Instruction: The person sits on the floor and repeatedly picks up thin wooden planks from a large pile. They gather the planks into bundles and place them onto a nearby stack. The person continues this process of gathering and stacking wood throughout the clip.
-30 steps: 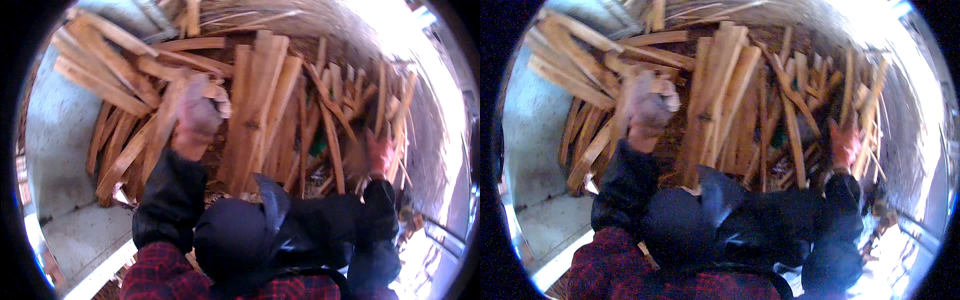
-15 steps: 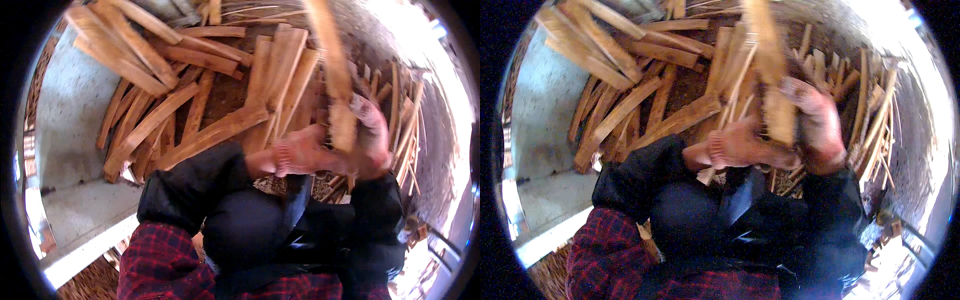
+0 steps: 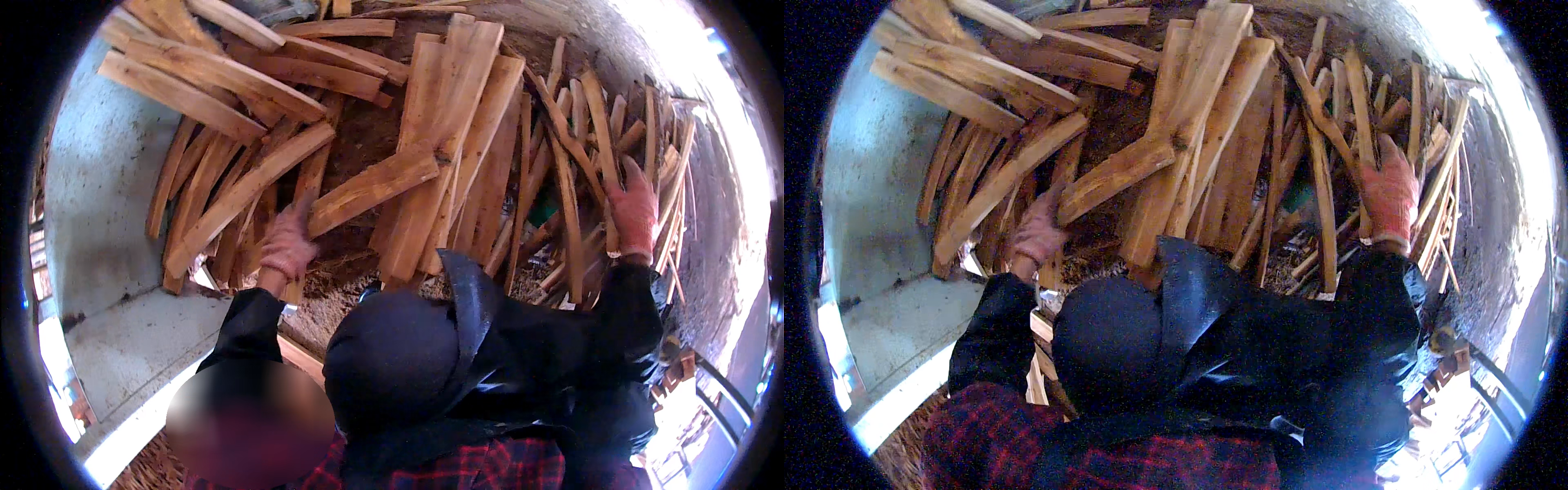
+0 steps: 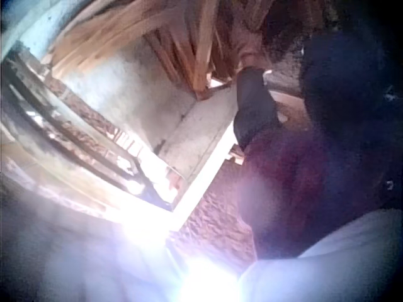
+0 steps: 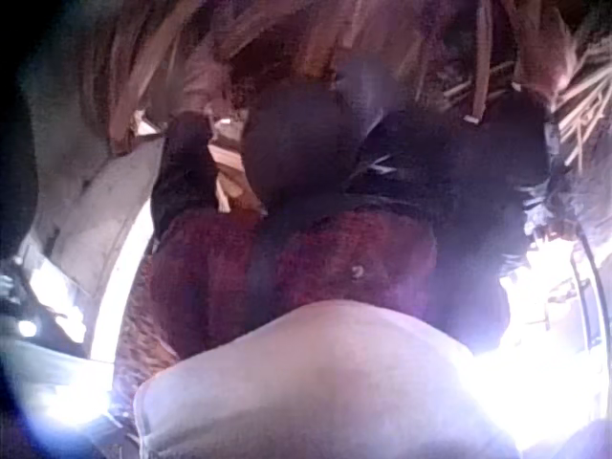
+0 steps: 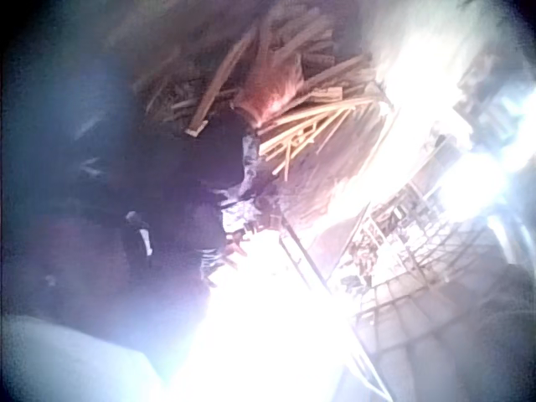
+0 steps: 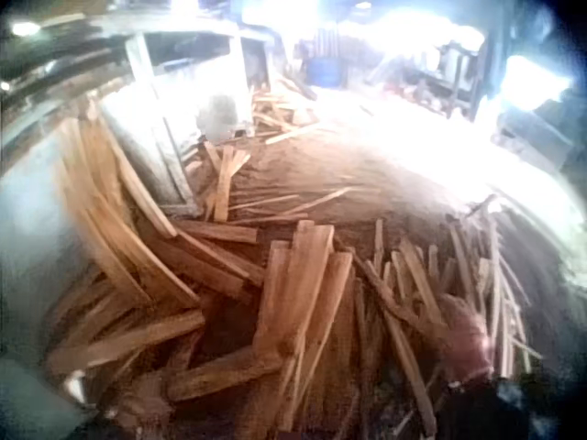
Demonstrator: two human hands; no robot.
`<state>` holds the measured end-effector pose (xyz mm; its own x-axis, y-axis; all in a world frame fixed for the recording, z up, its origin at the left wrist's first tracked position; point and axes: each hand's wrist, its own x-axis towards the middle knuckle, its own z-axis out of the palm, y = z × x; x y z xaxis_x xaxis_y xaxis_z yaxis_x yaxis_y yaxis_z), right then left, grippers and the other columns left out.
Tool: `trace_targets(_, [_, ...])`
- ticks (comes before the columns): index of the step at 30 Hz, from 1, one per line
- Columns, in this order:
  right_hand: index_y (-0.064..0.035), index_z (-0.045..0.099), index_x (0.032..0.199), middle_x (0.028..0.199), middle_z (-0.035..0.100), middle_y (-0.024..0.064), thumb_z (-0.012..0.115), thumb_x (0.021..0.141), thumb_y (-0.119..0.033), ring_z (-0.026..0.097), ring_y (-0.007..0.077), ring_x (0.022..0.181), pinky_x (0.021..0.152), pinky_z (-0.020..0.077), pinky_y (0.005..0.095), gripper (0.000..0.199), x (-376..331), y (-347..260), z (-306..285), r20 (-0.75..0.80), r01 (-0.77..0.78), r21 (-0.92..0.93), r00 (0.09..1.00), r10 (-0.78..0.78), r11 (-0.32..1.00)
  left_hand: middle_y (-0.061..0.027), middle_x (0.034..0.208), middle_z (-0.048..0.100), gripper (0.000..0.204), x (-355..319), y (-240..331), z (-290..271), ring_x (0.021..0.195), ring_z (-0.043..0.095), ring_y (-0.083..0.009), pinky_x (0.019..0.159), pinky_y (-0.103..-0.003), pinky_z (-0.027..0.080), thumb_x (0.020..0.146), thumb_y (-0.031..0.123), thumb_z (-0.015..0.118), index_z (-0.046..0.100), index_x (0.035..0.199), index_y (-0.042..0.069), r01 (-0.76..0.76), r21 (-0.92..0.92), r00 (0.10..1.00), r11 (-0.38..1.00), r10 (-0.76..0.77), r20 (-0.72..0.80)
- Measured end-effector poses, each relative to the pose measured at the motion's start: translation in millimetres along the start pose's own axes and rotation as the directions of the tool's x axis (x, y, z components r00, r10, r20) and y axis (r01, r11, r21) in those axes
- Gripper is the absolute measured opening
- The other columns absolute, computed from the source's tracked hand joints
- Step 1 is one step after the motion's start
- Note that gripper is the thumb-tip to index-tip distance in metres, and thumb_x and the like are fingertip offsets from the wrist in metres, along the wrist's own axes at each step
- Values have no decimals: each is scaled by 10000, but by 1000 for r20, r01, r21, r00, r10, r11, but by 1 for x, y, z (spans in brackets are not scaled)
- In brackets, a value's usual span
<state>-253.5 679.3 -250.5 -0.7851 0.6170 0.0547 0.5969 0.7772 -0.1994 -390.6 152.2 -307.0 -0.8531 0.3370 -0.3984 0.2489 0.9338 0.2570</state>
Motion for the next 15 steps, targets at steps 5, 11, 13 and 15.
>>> trace_targets(5, [-46, 587, 1284, 1243, 621, 203, 666, 857, -446, 598, 342, 1155, 987, 460, 371, 590, -27, -98, 17, 258, -48, 586, 957, -130, 809, -173, 1171, 662, 656, 23, 26, -41, 1089, 632, -286, 942, -358, 485, 760, 260, 761, 532, 1323, 16, 243, -17, 969, 970, -241, 58])
trace_targets(11, [3, 601, 1217, 1216, 634, 169, 586, 928, -397, 608, 269, 1104, 965, 439, 309, 493, -39, -83, 120, 711, -444, 516, 699, -77, 732, -221, 1255, 610, 857, 138, 118, -16, 1233, 527, -358, 1023, -387, 400, 828, 695, 539, 533, 1335, 3, 62, -596, 994, 800, 5, 110])
trace_targets(13, [-14, 581, 1233, 1233, 600, 238, 500, 934, -506, 563, 384, 1131, 981, 415, 389, 582, -48, -81, 148, 569, -82, 286, 816, -100, 955, -242, 1306, 572, 922, 159, 125, 3, 1307, 457, -376, 1059, -402, 358, 840, 761, 415, 531, 1341, -4, 128, -529, 989, 839, -68, 133])
trace_targets(15, [-23, 568, 1257, 1250, 586, 251, 476, 914, -579, 539, 408, 1152, 995, 399, 411, 660, -52, -107, 155, 589, -418, 344, 794, 153, 841, -261, 1324, 549, 966, 175, 102, 24, 1327, 423, -402, 1071, -415, 334, 852, 788, 285, 537, 1325, -17, 200, -434, 970, 879, -115, 214])
